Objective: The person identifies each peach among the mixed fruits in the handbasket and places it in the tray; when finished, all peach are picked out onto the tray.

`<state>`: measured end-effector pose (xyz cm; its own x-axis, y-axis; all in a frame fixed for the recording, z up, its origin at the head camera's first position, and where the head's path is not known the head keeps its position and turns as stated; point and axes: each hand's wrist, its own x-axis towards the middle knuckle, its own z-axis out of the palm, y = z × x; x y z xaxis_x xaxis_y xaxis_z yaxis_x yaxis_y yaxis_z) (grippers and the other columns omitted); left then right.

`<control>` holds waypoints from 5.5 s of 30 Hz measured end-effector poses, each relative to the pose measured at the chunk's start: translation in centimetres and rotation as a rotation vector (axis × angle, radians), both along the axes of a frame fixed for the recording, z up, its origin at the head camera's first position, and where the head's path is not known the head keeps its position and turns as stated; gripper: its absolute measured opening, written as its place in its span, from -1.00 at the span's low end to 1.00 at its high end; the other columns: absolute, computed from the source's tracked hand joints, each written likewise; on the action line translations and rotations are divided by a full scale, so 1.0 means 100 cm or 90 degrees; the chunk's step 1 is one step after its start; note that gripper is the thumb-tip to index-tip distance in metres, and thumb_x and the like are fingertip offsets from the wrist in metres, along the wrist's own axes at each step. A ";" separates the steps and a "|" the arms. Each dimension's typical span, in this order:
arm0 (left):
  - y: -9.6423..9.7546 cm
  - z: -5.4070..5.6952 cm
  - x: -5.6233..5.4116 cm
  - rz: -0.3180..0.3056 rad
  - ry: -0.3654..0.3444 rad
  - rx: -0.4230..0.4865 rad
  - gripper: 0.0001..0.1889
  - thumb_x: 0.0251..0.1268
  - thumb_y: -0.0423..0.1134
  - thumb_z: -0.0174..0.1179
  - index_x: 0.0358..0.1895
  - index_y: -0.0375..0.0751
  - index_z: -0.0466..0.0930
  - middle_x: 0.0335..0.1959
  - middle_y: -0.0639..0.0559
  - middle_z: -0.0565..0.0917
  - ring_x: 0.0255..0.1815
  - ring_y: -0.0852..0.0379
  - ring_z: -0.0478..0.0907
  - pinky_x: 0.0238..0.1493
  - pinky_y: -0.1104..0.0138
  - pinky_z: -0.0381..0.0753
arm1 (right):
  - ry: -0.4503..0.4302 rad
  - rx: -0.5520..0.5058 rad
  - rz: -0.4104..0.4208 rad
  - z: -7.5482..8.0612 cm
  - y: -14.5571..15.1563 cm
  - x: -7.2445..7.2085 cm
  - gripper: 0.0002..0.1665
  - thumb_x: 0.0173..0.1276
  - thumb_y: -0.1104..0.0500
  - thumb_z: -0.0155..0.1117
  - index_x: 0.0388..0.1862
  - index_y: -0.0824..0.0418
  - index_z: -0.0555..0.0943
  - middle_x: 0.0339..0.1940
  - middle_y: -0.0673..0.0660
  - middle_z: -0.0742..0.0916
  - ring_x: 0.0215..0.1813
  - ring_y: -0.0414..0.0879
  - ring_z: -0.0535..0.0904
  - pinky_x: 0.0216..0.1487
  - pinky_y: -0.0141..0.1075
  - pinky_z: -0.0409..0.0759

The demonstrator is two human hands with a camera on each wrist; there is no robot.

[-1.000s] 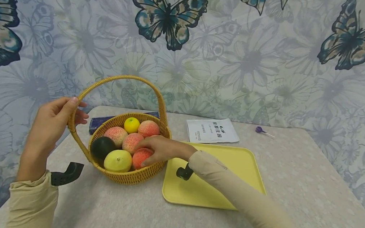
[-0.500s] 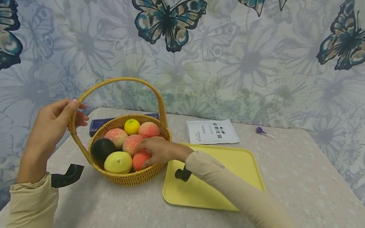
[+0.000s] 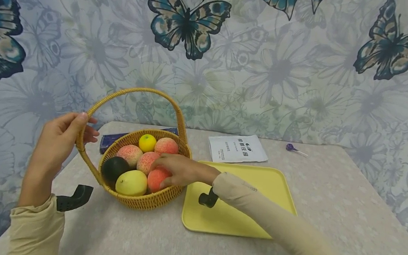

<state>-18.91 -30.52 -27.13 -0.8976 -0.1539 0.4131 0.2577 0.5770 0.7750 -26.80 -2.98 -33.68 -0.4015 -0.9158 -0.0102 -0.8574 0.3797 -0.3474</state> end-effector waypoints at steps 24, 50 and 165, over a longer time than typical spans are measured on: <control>0.001 0.001 0.001 -0.008 0.005 0.006 -0.60 0.50 0.04 -0.09 -0.04 -0.24 0.55 -0.41 0.24 0.65 -0.39 0.28 0.63 -0.33 0.53 0.60 | -0.222 -0.256 -0.050 -0.012 0.023 0.006 -0.28 0.31 0.17 0.33 0.41 0.13 0.30 0.39 0.01 0.41 0.26 -0.19 0.42 0.13 -0.41 0.50; 0.001 0.000 0.002 -0.006 0.003 -0.010 -0.55 0.50 0.07 -0.12 -0.01 -0.27 0.53 -0.42 0.25 0.64 -0.39 0.26 0.62 -0.34 0.52 0.61 | -0.359 -0.455 -0.093 -0.015 0.052 0.006 -0.39 0.37 0.13 0.21 0.38 0.05 0.31 0.31 0.03 0.47 0.19 -0.07 0.50 0.10 -0.19 0.57; -0.004 -0.002 -0.001 -0.064 0.007 0.004 -0.55 0.53 0.01 -0.17 -0.03 -0.32 0.52 -0.51 0.12 0.65 -0.46 0.22 0.64 -0.29 0.55 0.52 | -0.332 -0.335 -0.333 -0.072 0.138 -0.028 -0.33 0.31 0.09 0.32 0.36 0.17 0.37 0.22 0.19 0.56 0.04 0.04 0.57 0.03 -0.19 0.52</control>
<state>-19.05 -30.88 -27.33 -0.9038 -0.0665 0.4229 0.3227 0.5431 0.7752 -29.59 10.83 -40.88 -0.8289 -0.5561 0.0604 -0.3049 0.3588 -0.8822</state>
